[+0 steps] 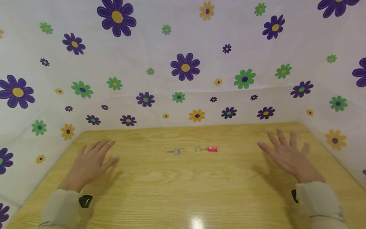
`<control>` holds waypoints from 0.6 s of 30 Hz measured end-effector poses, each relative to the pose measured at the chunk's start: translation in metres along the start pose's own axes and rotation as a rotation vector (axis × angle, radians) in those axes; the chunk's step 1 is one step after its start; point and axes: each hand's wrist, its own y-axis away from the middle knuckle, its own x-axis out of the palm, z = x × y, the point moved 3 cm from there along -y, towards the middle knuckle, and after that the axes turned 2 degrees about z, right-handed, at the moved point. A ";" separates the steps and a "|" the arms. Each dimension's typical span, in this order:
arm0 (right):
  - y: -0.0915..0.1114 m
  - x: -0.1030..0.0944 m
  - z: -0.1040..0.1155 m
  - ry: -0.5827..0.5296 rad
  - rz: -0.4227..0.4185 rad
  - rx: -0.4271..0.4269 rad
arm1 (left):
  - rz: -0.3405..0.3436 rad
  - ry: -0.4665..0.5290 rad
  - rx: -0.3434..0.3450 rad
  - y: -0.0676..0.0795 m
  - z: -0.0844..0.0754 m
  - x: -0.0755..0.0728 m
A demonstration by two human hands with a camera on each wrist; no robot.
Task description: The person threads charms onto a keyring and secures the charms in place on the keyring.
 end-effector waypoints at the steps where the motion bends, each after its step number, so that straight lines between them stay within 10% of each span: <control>1: -0.001 -0.001 0.002 0.000 -0.003 -0.004 | -0.014 -0.004 0.022 -0.002 -0.001 -0.001; 11: -0.021 -0.007 0.020 -0.179 -0.268 -0.134 | 0.103 0.321 0.013 -0.026 -0.006 0.007; 18: -0.034 0.002 0.017 -0.544 -0.113 -0.062 | 0.220 0.437 0.038 -0.053 -0.011 0.020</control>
